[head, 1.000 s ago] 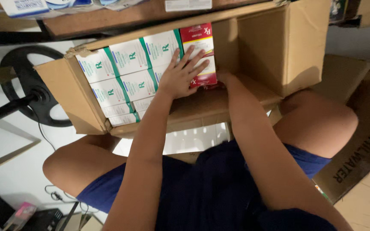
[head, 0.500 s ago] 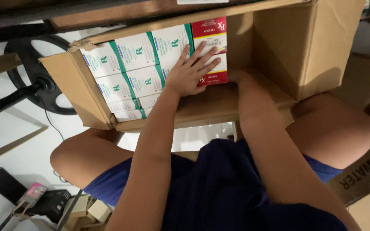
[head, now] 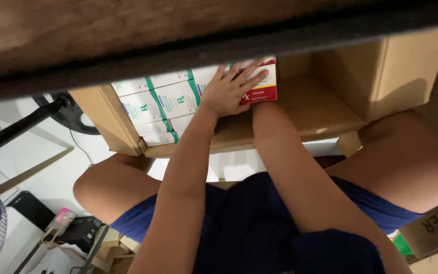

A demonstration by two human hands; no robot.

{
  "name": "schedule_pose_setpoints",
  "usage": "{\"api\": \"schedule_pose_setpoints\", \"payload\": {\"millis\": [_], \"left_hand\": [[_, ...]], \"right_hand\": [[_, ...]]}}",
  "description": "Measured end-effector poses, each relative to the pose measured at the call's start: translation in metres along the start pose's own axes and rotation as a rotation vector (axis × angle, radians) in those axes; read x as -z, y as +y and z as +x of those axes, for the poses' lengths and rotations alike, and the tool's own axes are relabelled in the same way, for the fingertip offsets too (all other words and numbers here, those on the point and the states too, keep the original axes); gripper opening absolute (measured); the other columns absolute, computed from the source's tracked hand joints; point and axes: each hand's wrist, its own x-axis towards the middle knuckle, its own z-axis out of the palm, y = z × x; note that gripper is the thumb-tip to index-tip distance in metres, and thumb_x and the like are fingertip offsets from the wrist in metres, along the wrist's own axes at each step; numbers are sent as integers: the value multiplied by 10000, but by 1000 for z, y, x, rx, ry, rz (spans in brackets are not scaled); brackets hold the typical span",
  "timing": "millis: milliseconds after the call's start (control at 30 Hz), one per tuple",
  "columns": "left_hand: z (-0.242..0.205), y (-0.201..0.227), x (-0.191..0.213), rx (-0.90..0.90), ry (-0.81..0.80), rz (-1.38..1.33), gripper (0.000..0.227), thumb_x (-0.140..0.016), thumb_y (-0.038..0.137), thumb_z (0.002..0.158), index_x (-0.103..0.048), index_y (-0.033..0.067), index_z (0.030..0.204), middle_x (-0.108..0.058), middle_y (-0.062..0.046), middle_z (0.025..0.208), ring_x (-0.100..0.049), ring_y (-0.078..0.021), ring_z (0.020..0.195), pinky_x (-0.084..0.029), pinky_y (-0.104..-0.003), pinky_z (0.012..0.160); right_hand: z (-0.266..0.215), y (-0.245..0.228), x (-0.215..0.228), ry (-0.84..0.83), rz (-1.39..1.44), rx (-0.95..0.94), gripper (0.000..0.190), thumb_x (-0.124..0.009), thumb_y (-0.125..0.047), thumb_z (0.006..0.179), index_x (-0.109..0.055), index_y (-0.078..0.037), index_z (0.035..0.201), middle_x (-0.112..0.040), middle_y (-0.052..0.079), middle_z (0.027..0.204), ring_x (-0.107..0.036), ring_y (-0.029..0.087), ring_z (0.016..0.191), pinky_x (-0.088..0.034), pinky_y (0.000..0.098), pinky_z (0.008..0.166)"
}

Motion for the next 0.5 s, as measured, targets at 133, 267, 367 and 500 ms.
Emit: {"api": "schedule_pose_setpoints", "payload": {"millis": [133, 267, 367, 500], "left_hand": [[2, 1, 5, 74, -148, -80, 1001, -746, 564, 854, -222, 423, 1695, -265, 4, 1700, -383, -323, 1455, -361, -579, 1179], [-3, 0, 10, -75, 116, 37, 1068, -812, 541, 744, -278, 317, 1641, -210, 3, 1717, -218, -319, 1550, -205, -621, 1234], [-3, -2, 10, -98, 145, 43, 1063, -813, 517, 741, -308, 287, 1648, -192, -3, 1728, -116, -307, 1595, -105, -610, 1271], [-3, 3, 8, -97, 164, 69, 1047, -811, 508, 741, -335, 259, 1639, -188, -23, 1727, -98, -327, 1590, -78, -621, 1263]], "right_hand": [[0, -19, 1, 6, -46, 13, 512, -588, -494, 954, -722, -75, 1214, -728, 187, 1140, -679, 341, 954, -529, 463, 828], [1, -31, 6, -11, -106, 46, 507, -586, -496, 951, -725, -78, 1202, -727, 186, 1145, -680, 345, 969, -528, 466, 845], [2, -29, 17, -20, -145, 85, 503, -585, -497, 949, -727, -81, 1194, -726, 185, 1149, -680, 348, 980, -527, 467, 858], [-14, -18, 44, 3, -233, 144, 498, -583, -498, 946, -730, -84, 1182, -725, 185, 1154, -680, 352, 995, -526, 470, 875]]}}
